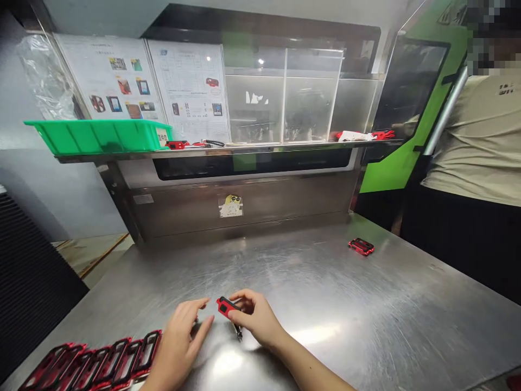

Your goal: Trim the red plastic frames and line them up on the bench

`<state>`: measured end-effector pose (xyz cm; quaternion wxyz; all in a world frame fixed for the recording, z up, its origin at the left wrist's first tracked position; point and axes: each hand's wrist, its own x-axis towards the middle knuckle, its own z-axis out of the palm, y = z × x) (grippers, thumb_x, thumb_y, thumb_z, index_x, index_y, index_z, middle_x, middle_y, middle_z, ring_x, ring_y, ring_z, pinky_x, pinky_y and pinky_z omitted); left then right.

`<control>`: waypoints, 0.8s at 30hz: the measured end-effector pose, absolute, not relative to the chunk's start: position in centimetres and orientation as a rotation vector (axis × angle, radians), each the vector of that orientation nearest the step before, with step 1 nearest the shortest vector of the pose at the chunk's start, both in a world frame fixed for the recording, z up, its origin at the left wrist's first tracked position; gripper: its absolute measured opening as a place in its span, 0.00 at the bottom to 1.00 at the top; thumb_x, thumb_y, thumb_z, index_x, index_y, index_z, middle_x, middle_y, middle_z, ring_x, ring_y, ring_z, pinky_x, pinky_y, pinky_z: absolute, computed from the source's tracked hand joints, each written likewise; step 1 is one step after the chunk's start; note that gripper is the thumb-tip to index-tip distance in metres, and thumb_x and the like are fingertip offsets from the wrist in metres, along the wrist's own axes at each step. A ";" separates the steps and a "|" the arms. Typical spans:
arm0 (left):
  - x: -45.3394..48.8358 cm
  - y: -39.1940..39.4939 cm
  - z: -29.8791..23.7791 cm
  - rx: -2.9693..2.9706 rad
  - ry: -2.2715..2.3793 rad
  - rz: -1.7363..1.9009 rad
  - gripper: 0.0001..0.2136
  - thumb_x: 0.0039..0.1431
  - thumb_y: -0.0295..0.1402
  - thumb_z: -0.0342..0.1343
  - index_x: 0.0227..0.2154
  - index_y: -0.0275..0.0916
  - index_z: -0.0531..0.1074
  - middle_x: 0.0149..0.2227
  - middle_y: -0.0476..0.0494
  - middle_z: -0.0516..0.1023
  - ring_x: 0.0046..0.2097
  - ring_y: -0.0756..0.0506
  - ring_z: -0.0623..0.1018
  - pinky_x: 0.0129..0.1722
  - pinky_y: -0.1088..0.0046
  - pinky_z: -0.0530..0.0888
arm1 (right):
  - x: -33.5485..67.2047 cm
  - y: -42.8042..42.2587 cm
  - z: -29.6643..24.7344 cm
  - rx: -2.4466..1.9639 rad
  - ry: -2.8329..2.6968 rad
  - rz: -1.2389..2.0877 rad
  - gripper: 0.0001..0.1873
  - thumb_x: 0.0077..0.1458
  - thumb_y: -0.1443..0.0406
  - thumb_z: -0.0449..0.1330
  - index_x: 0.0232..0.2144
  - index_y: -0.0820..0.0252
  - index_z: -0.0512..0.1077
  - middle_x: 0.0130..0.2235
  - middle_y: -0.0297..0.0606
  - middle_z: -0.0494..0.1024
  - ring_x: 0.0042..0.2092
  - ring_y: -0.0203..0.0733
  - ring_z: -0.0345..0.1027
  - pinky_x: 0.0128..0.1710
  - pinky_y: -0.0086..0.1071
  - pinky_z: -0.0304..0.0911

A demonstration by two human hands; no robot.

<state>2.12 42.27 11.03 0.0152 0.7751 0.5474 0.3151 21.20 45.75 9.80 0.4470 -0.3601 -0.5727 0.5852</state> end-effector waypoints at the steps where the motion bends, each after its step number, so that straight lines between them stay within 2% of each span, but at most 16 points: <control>1: 2.5 42.0 10.9 2.381 1.638 1.014 0.16 0.60 0.40 0.47 0.46 0.37 0.69 0.40 0.38 0.77 0.43 0.41 0.74 0.42 0.63 0.71 | 21.1 45.6 9.8 -0.853 -1.415 1.501 0.20 0.41 0.57 0.66 0.35 0.64 0.70 0.26 0.34 0.72 0.26 0.37 0.64 0.26 0.29 0.58; 4: 3.2 41.4 10.4 2.332 1.515 1.086 0.19 0.60 0.42 0.47 0.51 0.39 0.66 0.43 0.39 0.77 0.45 0.41 0.74 0.43 0.64 0.72 | 21.1 45.2 9.9 -0.763 -1.426 1.594 0.22 0.39 0.56 0.68 0.34 0.63 0.71 0.26 0.34 0.72 0.25 0.35 0.63 0.25 0.27 0.57; 8: 3.4 41.3 9.8 2.292 1.463 1.226 0.18 0.59 0.45 0.47 0.47 0.41 0.69 0.40 0.40 0.78 0.43 0.41 0.75 0.42 0.64 0.72 | 21.2 44.8 10.2 -0.703 -1.417 1.637 0.22 0.40 0.57 0.69 0.36 0.63 0.71 0.27 0.35 0.73 0.27 0.35 0.64 0.28 0.27 0.57; 20: 3.2 41.5 9.8 2.270 1.406 1.228 0.20 0.58 0.47 0.48 0.47 0.42 0.69 0.40 0.39 0.77 0.41 0.40 0.76 0.40 0.64 0.72 | 21.5 44.2 11.1 -0.767 -1.591 1.456 0.13 0.45 0.60 0.65 0.33 0.62 0.74 0.30 0.36 0.73 0.31 0.40 0.64 0.33 0.31 0.61; 24: 3.2 41.5 9.7 2.293 1.395 1.256 0.18 0.58 0.46 0.49 0.47 0.44 0.69 0.39 0.42 0.78 0.40 0.42 0.76 0.39 0.67 0.73 | 21.6 44.1 11.3 -0.799 -1.611 1.430 0.13 0.44 0.61 0.64 0.33 0.62 0.74 0.29 0.36 0.73 0.32 0.40 0.64 0.34 0.32 0.60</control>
